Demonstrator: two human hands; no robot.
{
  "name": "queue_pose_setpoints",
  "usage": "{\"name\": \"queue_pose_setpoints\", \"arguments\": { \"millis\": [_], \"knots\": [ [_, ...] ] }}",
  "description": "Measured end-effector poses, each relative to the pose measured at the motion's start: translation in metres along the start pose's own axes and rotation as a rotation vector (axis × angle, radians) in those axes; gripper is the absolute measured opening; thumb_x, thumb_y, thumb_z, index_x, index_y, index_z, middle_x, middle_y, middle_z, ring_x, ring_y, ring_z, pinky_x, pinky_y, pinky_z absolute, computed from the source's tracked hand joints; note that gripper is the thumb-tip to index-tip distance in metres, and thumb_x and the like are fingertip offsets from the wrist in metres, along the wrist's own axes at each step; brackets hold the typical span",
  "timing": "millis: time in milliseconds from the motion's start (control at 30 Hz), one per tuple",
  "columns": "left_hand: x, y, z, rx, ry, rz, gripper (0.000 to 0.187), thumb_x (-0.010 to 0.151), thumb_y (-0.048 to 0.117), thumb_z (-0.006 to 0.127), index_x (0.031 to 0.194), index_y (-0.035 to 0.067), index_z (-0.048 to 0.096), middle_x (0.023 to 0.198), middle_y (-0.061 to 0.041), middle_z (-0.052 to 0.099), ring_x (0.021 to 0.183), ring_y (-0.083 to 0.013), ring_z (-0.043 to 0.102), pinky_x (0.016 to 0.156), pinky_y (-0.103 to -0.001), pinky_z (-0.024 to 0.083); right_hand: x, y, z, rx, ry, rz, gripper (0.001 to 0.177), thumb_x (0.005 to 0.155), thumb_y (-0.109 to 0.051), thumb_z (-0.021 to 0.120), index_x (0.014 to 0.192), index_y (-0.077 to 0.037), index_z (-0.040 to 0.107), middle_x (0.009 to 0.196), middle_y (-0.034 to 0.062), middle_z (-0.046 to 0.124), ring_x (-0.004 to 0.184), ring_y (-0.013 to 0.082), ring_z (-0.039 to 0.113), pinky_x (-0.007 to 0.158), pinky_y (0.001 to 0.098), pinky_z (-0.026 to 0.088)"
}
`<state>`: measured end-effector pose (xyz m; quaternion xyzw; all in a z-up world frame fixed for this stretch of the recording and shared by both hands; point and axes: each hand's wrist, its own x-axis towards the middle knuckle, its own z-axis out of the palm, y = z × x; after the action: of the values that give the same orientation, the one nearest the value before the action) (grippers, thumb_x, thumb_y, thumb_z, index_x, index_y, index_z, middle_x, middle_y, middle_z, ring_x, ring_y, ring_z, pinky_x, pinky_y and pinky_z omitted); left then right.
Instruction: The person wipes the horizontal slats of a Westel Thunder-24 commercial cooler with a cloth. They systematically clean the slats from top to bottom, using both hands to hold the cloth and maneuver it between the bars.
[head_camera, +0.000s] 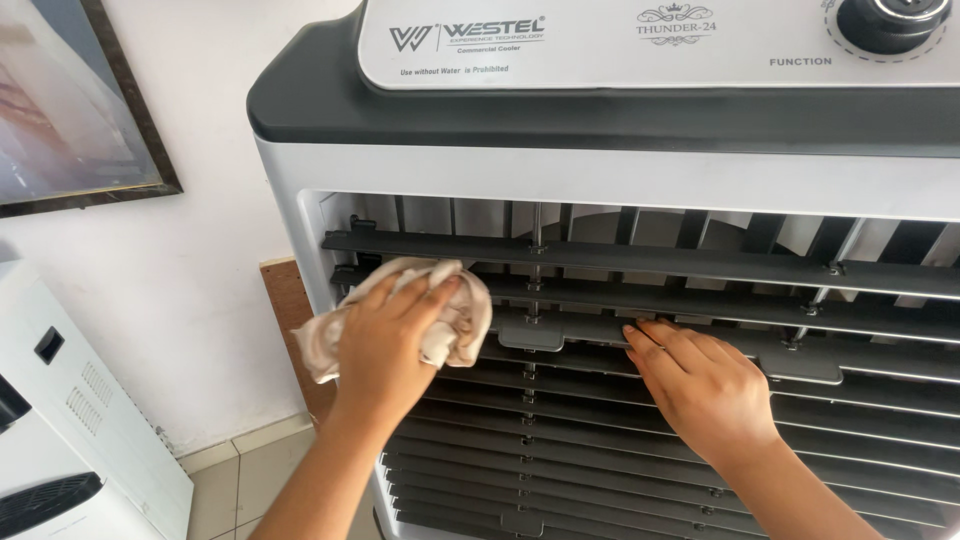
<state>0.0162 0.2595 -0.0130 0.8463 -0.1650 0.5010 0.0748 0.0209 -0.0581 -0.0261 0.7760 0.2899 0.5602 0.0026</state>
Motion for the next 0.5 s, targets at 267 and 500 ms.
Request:
{"name": "queue_pose_setpoints", "arguments": {
  "millis": [267, 500],
  "knots": [
    [-0.008, -0.022, -0.009, 0.078, 0.047, -0.314, 0.046, 0.077, 0.013, 0.079, 0.123, 0.014, 0.074, 0.122, -0.006, 0.073, 0.123, -0.0337, 0.062, 0.098, -0.046, 0.052, 0.004, -0.006, 0.007, -0.034, 0.037, 0.031, 0.013, 0.087, -0.018, 0.078, 0.099, -0.013, 0.077, 0.096, -0.0041, 0.074, 0.069, 0.0144, 0.065, 0.06, 0.0283, 0.053],
    [0.003, 0.094, 0.023, -0.142, 0.087, 0.064, 0.057, 0.063, 0.023, 0.082, 0.118, 0.014, 0.07, 0.124, -0.007, 0.069, 0.117, -0.0357, 0.061, 0.093, -0.051, 0.048, 0.002, -0.004, 0.012, -0.054, 0.037, 0.048, 0.004, 0.088, -0.015, 0.077, 0.091, -0.014, 0.078, 0.087, -0.0067, 0.071, 0.066, 0.0128, 0.063, 0.058, 0.0281, 0.052]
  ]
}}
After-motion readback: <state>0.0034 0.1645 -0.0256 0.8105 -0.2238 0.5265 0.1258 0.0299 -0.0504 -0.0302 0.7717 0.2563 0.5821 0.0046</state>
